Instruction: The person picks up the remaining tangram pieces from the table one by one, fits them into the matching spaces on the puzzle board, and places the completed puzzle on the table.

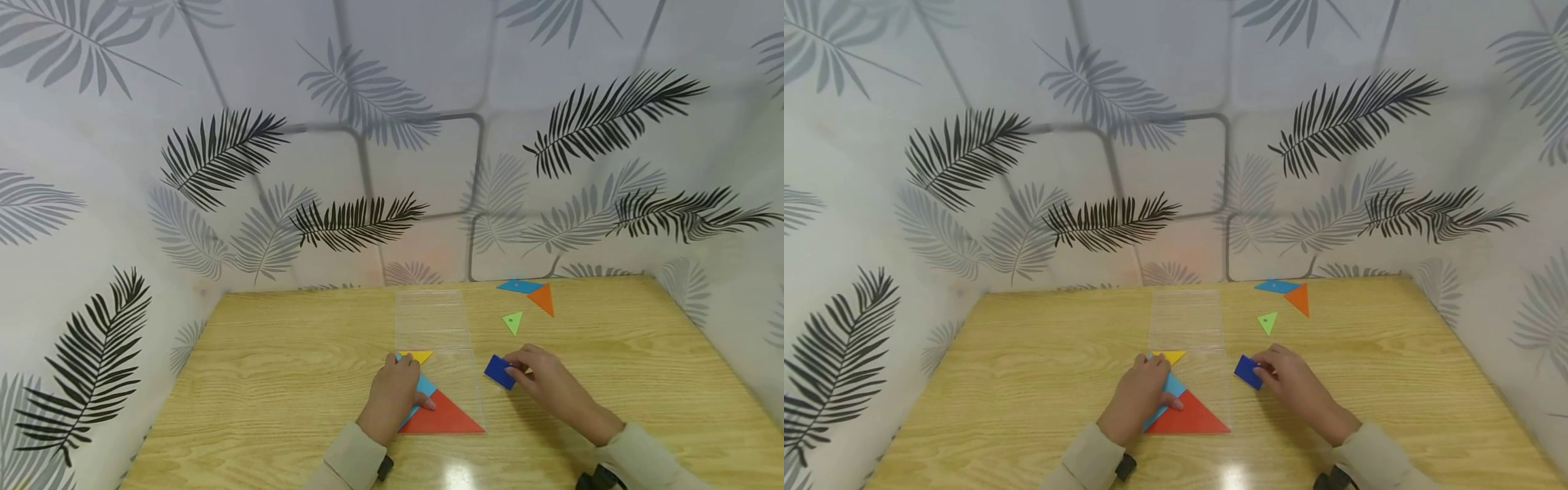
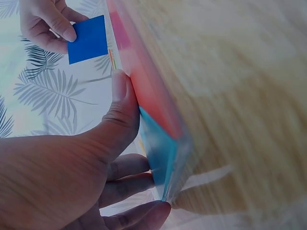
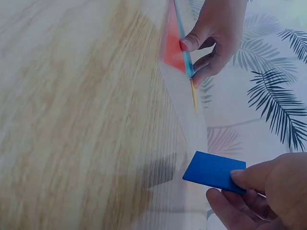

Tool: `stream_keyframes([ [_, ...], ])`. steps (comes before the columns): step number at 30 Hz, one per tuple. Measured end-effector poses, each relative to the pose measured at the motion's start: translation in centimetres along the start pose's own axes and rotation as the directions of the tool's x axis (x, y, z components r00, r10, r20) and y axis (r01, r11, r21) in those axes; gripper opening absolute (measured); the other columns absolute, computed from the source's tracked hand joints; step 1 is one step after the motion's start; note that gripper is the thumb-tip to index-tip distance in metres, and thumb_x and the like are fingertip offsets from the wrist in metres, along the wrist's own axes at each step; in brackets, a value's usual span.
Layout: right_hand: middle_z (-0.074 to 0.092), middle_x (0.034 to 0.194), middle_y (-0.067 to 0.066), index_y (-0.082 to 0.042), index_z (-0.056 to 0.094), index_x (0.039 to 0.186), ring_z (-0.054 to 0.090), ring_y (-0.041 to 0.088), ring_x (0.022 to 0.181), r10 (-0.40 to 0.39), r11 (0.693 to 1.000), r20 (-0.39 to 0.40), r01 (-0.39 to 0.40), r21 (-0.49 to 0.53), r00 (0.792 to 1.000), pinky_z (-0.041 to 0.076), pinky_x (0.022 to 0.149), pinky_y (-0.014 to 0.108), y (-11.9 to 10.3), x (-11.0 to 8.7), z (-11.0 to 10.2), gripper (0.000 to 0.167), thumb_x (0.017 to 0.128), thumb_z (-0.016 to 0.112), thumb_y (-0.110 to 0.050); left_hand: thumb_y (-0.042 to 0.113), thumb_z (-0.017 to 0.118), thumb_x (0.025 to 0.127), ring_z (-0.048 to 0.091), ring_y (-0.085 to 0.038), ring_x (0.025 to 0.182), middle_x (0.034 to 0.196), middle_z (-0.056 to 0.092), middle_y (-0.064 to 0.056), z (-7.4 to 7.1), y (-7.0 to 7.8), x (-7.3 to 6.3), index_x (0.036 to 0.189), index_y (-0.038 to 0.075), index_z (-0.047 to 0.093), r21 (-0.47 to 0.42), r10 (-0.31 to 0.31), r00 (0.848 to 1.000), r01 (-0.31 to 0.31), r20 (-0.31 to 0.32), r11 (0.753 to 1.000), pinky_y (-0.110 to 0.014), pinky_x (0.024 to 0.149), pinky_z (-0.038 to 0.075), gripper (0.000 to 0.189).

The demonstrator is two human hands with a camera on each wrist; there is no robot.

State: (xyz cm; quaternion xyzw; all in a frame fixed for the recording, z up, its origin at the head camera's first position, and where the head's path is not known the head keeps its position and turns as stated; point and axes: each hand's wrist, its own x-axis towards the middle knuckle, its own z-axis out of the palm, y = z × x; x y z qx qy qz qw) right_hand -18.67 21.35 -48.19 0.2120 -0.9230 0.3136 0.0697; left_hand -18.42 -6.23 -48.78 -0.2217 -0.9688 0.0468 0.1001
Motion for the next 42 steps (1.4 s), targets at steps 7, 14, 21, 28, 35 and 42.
stream_keyframes([
  [7, 0.062, 0.086, -0.001, -0.002, 0.068, 0.099, 0.060, 0.010, 0.075, 0.021, 0.998, 0.013, -0.021, 0.054, 1.000, 0.050, 0.062, 0.020, -0.1, 0.1, 0.3, 0.014, 0.085, 0.066, -0.005, 0.068, 0.058, 0.063, 0.054, -0.020, 0.078, 0.092, 0.062, -0.002, 0.1, -0.2, -0.1, 0.097, 0.009, 0.067, 0.026, 0.010, 1.000, -0.010, -0.026, 1.000, -0.018, 0.053, 0.047, 0.069],
  [14, 0.063, 0.088, 0.000, -0.002, 0.067, 0.100, 0.061, 0.012, 0.076, 0.052, 0.987, 0.043, -0.058, 0.147, 0.998, 0.050, 0.064, 0.022, -1.1, 0.3, 1.1, 0.015, 0.086, 0.065, -0.007, 0.067, 0.057, 0.064, 0.052, -0.019, 0.075, 0.088, 0.060, -0.001, 0.2, -0.2, -0.1, 0.096, 0.009, 0.067, 0.027, 0.017, 0.999, -0.016, -0.045, 1.000, -0.017, 0.051, 0.046, 0.067],
  [21, 0.064, 0.085, 0.003, 0.002, 0.066, 0.102, 0.062, 0.014, 0.072, 0.115, 0.955, 0.090, -0.135, 0.264, 0.989, 0.051, 0.059, 0.022, -1.8, 1.1, 2.4, 0.018, 0.088, 0.063, -0.009, 0.071, 0.053, 0.062, 0.048, -0.018, 0.073, 0.085, 0.057, -0.001, 0.7, -0.3, -0.1, 0.094, 0.010, 0.066, 0.023, 0.024, 0.997, -0.023, -0.067, 0.999, -0.017, 0.051, 0.045, 0.070],
  [28, 0.061, 0.076, 0.004, 0.001, 0.064, 0.106, 0.059, 0.014, 0.064, 0.157, 0.936, 0.125, -0.188, 0.298, 0.980, 0.051, 0.055, 0.022, -2.8, 2.3, 4.0, 0.019, 0.088, 0.062, -0.006, 0.069, 0.056, 0.063, 0.051, -0.019, 0.082, 0.096, 0.060, -0.002, 0.0, 0.0, 0.1, 0.102, 0.010, 0.065, -0.009, -0.011, 0.999, 0.012, 0.046, 1.000, -0.020, 0.059, 0.048, 0.071],
  [35, 0.058, 0.071, 0.003, 0.000, 0.064, 0.108, 0.057, 0.017, 0.063, 0.145, 0.937, 0.132, -0.179, 0.299, 0.981, 0.051, 0.056, 0.023, -3.9, 3.6, 5.5, 0.020, 0.088, 0.062, -0.004, 0.067, 0.057, 0.063, 0.048, -0.017, 0.074, 0.088, 0.058, 0.000, 0.1, -0.1, 0.0, 0.097, 0.010, 0.065, -0.017, 0.006, 1.000, -0.005, 0.015, 1.000, -0.019, 0.058, 0.047, 0.066],
  [42, 0.062, 0.074, 0.004, 0.000, 0.066, 0.107, 0.059, 0.014, 0.063, 0.158, 0.938, 0.107, -0.183, 0.295, 0.982, 0.050, 0.055, 0.021, -4.3, 4.6, 6.5, 0.020, 0.087, 0.063, -0.002, 0.067, 0.058, 0.063, 0.046, -0.015, 0.070, 0.084, 0.058, 0.001, -0.4, -0.1, -0.1, 0.095, 0.011, 0.066, 0.021, 0.018, 1.000, -0.017, -0.017, 1.000, -0.017, 0.058, 0.045, 0.065],
])
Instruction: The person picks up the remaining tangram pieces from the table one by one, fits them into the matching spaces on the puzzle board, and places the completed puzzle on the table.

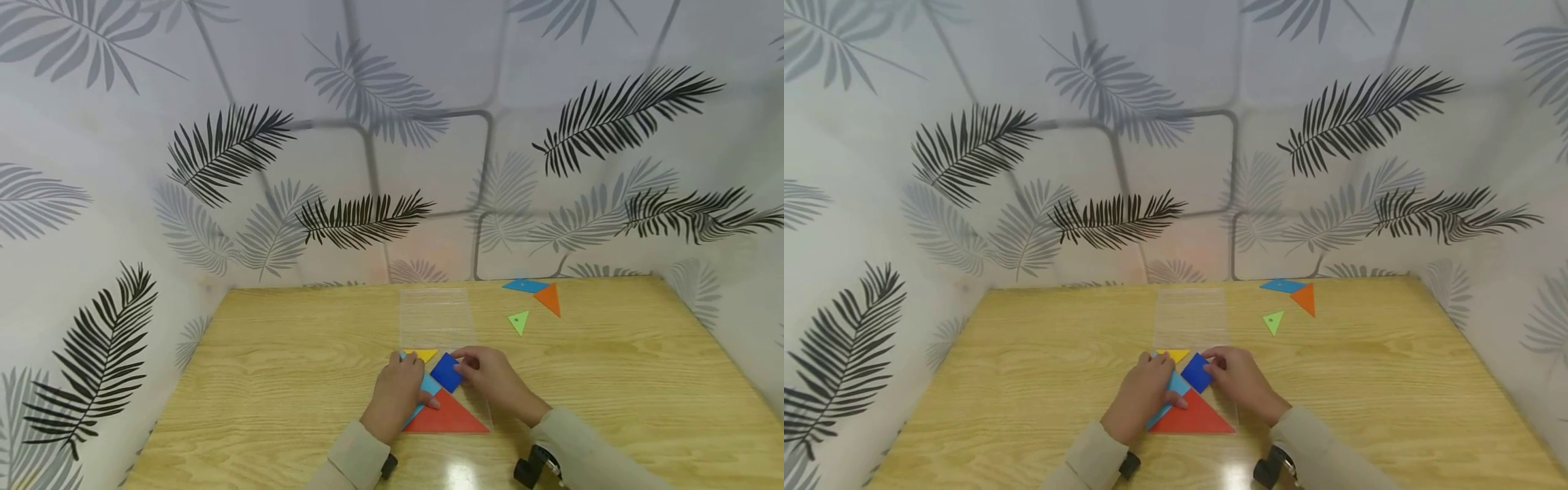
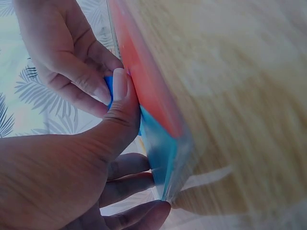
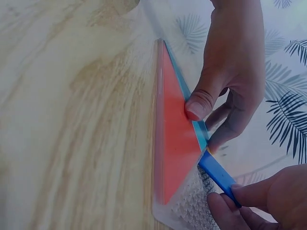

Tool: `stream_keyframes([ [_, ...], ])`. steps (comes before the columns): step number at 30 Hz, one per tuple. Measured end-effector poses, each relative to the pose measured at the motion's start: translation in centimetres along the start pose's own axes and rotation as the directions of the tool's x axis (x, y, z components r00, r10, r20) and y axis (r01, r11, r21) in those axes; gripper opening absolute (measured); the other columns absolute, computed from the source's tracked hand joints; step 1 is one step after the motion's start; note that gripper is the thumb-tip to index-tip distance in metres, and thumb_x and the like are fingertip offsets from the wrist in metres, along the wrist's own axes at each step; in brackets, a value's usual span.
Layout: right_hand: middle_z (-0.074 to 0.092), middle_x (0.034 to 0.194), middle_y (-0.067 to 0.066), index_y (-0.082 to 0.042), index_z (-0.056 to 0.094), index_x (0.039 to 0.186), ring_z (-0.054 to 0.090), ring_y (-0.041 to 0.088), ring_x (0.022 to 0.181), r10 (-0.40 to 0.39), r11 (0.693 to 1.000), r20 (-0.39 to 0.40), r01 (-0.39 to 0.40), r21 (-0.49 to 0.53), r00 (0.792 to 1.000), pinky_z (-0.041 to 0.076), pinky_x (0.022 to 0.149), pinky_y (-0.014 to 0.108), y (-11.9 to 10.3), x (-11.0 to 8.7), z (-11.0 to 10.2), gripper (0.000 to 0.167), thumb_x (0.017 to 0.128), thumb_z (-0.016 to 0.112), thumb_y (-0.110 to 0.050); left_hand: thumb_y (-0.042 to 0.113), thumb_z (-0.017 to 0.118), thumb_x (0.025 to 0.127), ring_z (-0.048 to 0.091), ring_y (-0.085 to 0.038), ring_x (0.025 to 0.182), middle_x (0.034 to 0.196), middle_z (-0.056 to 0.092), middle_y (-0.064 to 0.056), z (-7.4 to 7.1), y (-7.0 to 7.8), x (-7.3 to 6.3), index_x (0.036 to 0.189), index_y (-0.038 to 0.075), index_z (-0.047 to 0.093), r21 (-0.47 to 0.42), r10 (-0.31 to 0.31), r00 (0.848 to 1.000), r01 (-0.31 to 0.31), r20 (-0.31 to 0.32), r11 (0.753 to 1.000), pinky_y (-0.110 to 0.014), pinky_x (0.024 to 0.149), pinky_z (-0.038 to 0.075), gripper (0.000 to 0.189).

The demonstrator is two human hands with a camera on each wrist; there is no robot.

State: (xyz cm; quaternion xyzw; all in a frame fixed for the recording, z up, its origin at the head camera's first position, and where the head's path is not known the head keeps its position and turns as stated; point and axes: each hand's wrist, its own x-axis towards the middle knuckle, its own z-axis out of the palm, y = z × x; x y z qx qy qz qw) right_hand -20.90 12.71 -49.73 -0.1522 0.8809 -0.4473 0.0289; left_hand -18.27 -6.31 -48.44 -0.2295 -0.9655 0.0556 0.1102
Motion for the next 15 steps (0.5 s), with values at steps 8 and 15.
stream_keyframes([
  [8, 0.063, 0.074, -0.001, -0.001, 0.069, 0.101, 0.057, 0.008, 0.062, 0.012, 0.997, -0.074, -0.018, -0.077, 0.997, 0.049, 0.056, 0.020, -0.1, 0.8, 0.8, 0.018, 0.084, 0.067, -0.003, 0.069, 0.057, 0.062, 0.048, -0.016, 0.073, 0.088, 0.060, 0.001, 0.3, 0.0, 0.1, 0.099, 0.010, 0.067, 0.012, -0.011, 1.000, 0.011, 0.009, 1.000, -0.018, 0.060, 0.046, 0.070],
  [15, 0.064, 0.085, 0.002, -0.002, 0.070, 0.102, 0.056, 0.010, 0.073, -0.018, 0.981, -0.089, 0.001, -0.192, 0.996, 0.049, 0.065, 0.027, -0.3, 1.3, 1.5, 0.023, 0.080, 0.072, -0.009, 0.066, 0.059, 0.061, 0.047, -0.016, 0.072, 0.087, 0.059, 0.000, 0.5, 0.0, 0.0, 0.096, 0.009, 0.066, -0.042, -0.017, 1.000, 0.017, -0.012, 0.999, -0.019, 0.056, 0.047, 0.068],
])
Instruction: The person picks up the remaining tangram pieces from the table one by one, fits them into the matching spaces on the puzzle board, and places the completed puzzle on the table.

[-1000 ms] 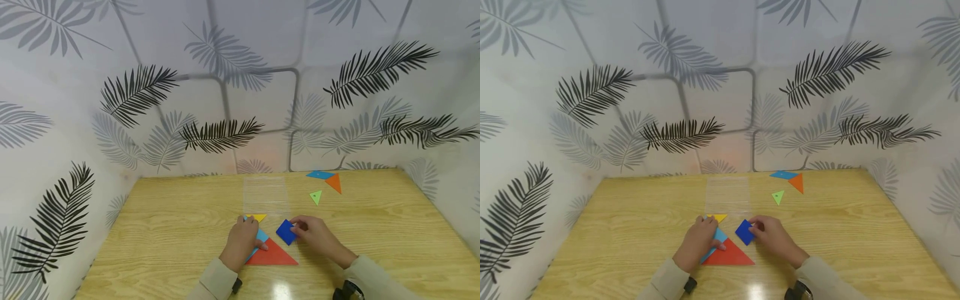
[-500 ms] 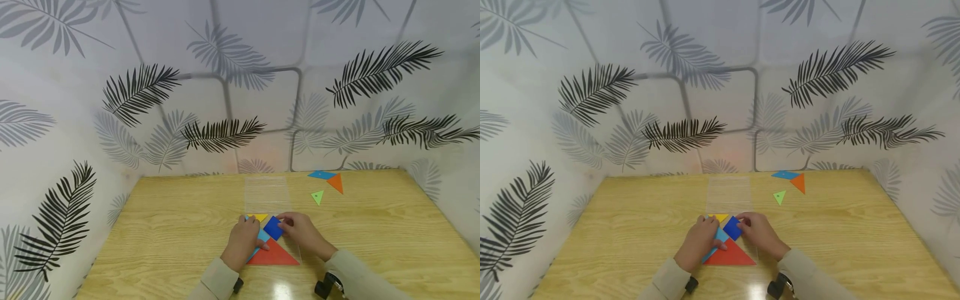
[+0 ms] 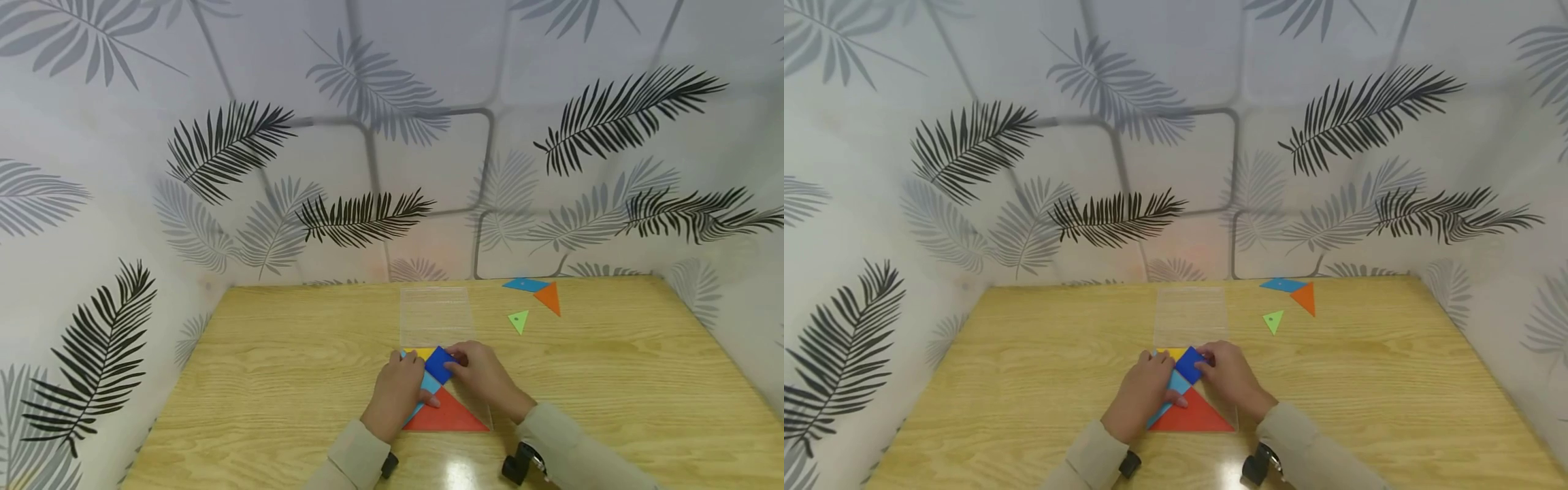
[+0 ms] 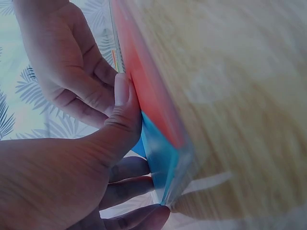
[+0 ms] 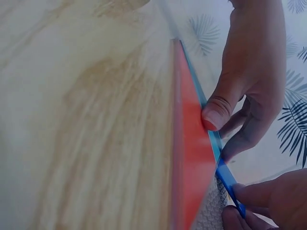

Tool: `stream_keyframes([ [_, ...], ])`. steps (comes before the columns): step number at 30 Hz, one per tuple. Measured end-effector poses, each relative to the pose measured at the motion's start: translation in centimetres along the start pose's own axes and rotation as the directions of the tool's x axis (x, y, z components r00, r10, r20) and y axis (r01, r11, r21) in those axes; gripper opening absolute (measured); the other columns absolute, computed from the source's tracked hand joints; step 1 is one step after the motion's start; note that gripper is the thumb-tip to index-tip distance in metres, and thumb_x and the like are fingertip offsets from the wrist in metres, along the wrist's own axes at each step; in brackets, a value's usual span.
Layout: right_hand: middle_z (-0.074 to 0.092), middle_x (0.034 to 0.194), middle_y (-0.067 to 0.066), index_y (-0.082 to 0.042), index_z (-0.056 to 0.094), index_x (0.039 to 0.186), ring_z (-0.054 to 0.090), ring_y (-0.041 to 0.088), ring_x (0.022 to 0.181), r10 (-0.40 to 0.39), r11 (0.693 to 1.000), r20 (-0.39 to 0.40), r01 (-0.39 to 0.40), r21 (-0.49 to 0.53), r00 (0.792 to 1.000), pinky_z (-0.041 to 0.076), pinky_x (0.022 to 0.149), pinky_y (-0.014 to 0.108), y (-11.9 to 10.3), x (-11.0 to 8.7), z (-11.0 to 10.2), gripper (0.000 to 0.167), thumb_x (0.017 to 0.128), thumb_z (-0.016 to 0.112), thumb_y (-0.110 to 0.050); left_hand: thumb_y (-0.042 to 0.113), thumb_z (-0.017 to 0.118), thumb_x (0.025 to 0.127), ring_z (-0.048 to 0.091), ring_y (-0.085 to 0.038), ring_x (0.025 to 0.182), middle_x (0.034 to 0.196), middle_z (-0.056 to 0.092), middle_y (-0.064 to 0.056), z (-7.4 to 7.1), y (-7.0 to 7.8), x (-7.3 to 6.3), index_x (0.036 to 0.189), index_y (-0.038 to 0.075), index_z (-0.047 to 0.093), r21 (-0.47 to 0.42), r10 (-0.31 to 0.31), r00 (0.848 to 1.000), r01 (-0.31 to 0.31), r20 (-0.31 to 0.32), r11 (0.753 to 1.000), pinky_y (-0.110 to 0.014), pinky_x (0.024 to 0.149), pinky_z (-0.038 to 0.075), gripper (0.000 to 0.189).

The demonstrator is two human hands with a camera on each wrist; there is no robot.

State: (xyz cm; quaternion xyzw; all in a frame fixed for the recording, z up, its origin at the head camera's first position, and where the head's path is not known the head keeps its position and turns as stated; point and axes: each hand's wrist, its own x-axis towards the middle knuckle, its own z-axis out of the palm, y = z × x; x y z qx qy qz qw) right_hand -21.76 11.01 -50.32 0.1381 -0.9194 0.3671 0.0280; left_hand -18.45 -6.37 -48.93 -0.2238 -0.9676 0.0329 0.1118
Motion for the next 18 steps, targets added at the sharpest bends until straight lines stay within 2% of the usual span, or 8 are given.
stream_keyframes([
  [5, 0.057, 0.080, -0.001, -0.001, 0.069, 0.106, 0.047, 0.011, 0.070, -0.017, 0.999, 0.031, 0.018, -0.029, 0.999, 0.043, 0.062, 0.025, -0.2, 0.0, 0.2, 0.028, 0.080, 0.073, -0.012, 0.068, 0.057, 0.061, 0.046, -0.017, 0.072, 0.089, 0.059, -0.001, 0.0, -0.1, 0.1, 0.099, 0.009, 0.066, 0.000, -0.004, 1.000, 0.004, 0.027, 1.000, -0.019, 0.055, 0.046, 0.070],
  [9, 0.055, 0.082, 0.001, 0.001, 0.067, 0.109, 0.045, 0.011, 0.071, -0.049, 0.998, 0.039, 0.051, -0.042, 0.998, 0.042, 0.062, 0.025, -0.2, -0.2, 0.4, 0.033, 0.080, 0.073, -0.013, 0.068, 0.055, 0.062, 0.047, -0.017, 0.075, 0.092, 0.059, -0.001, 0.1, -0.1, 0.3, 0.102, 0.009, 0.066, 0.003, -0.016, 0.998, 0.015, 0.053, 1.000, -0.020, 0.055, 0.047, 0.073],
  [18, 0.052, 0.096, 0.006, 0.005, 0.056, 0.123, 0.047, 0.020, 0.089, -0.075, 0.991, 0.052, 0.080, -0.111, 0.996, 0.046, 0.074, 0.031, -0.3, -1.2, 0.8, 0.050, 0.084, 0.070, -0.023, 0.069, 0.054, 0.065, 0.048, -0.019, 0.079, 0.095, 0.059, -0.002, -0.2, 0.1, 0.3, 0.107, 0.009, 0.065, 0.027, -0.021, 0.996, 0.019, 0.091, 0.999, -0.021, 0.057, 0.048, 0.074],
])
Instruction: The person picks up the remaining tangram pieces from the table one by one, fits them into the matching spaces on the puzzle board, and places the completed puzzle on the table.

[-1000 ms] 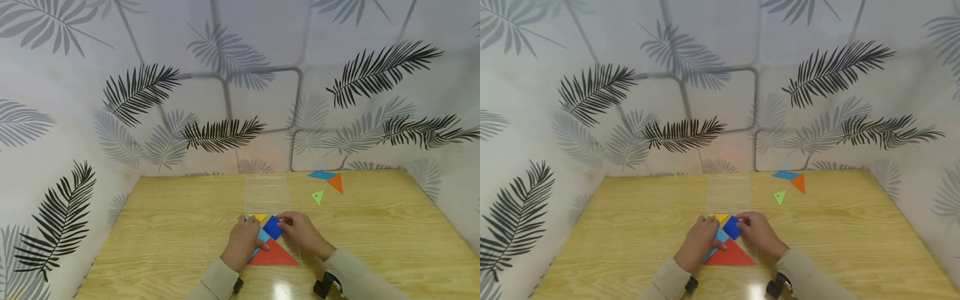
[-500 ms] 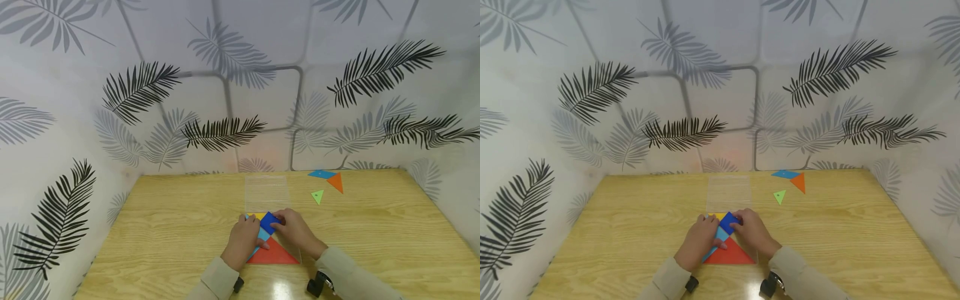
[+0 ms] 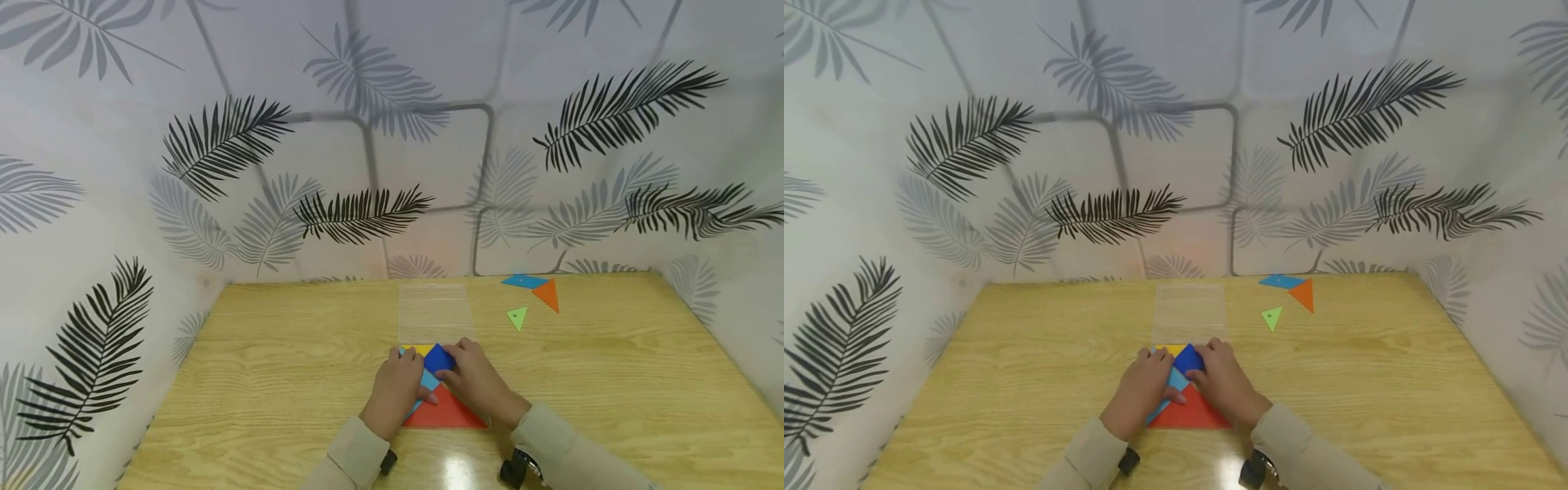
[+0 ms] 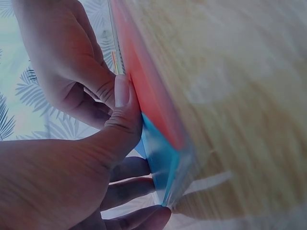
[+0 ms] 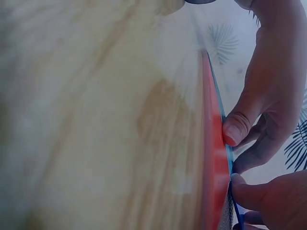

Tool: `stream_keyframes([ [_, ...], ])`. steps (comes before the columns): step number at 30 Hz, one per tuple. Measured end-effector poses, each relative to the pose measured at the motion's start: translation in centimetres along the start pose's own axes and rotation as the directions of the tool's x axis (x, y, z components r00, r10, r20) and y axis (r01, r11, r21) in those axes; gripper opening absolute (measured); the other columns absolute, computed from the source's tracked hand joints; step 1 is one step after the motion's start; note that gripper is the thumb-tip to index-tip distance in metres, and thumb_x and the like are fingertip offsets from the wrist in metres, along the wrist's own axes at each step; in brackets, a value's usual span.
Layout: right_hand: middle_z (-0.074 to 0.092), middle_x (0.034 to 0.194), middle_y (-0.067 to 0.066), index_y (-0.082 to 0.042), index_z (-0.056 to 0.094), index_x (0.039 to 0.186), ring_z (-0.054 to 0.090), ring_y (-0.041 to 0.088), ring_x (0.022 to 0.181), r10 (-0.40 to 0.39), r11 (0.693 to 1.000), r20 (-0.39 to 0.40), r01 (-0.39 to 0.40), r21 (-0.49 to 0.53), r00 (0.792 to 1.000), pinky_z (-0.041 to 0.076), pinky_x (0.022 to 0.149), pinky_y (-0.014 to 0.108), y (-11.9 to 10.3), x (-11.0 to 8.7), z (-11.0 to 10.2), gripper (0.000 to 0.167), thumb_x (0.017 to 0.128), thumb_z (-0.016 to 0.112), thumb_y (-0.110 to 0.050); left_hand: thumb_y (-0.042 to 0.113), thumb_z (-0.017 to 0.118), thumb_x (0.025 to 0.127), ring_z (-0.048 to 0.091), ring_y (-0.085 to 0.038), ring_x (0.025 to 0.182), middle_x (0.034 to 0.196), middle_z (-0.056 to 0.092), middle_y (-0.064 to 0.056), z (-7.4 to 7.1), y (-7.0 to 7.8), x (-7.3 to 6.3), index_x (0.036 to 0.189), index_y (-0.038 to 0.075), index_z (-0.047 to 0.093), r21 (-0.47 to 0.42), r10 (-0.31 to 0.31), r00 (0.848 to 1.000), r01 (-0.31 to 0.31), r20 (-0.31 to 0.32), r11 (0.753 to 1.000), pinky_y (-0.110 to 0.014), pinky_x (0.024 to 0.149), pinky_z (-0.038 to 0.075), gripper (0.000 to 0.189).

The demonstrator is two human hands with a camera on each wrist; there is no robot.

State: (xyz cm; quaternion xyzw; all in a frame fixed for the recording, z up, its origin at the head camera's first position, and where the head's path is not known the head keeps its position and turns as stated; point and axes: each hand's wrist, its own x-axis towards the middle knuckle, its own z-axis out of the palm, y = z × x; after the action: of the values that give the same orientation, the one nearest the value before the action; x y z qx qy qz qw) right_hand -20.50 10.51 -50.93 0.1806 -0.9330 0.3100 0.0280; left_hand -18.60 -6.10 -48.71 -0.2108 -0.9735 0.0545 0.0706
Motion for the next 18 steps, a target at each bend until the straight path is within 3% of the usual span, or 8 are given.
stream_keyframes([
  [8, 0.046, 0.094, 0.006, 0.009, 0.054, 0.122, 0.042, 0.024, 0.090, -0.068, 0.995, -0.003, 0.068, -0.075, 0.998, 0.043, 0.076, 0.034, -0.33, -0.16, 0.23, 0.053, 0.083, 0.071, -0.021, 0.069, 0.057, 0.062, 0.051, -0.020, 0.080, 0.095, 0.060, -0.003, -0.31, 0.06, -0.14, 0.104, 0.009, 0.065, 0.002, -0.003, 1.000, 0.003, -0.019, 1.000, -0.021, 0.058, 0.048, 0.073],
  [18, 0.046, 0.098, 0.006, 0.006, 0.054, 0.126, 0.042, 0.021, 0.090, -0.047, 0.997, 0.041, 0.050, -0.066, 0.998, 0.043, 0.076, 0.031, -0.08, -0.05, -0.01, 0.054, 0.085, 0.069, -0.025, 0.068, 0.055, 0.064, 0.050, -0.020, 0.083, 0.098, 0.059, -0.003, -0.26, 0.13, -0.01, 0.107, 0.010, 0.062, -0.002, -0.005, 1.000, 0.005, 0.016, 1.000, -0.022, 0.061, 0.049, 0.072],
])
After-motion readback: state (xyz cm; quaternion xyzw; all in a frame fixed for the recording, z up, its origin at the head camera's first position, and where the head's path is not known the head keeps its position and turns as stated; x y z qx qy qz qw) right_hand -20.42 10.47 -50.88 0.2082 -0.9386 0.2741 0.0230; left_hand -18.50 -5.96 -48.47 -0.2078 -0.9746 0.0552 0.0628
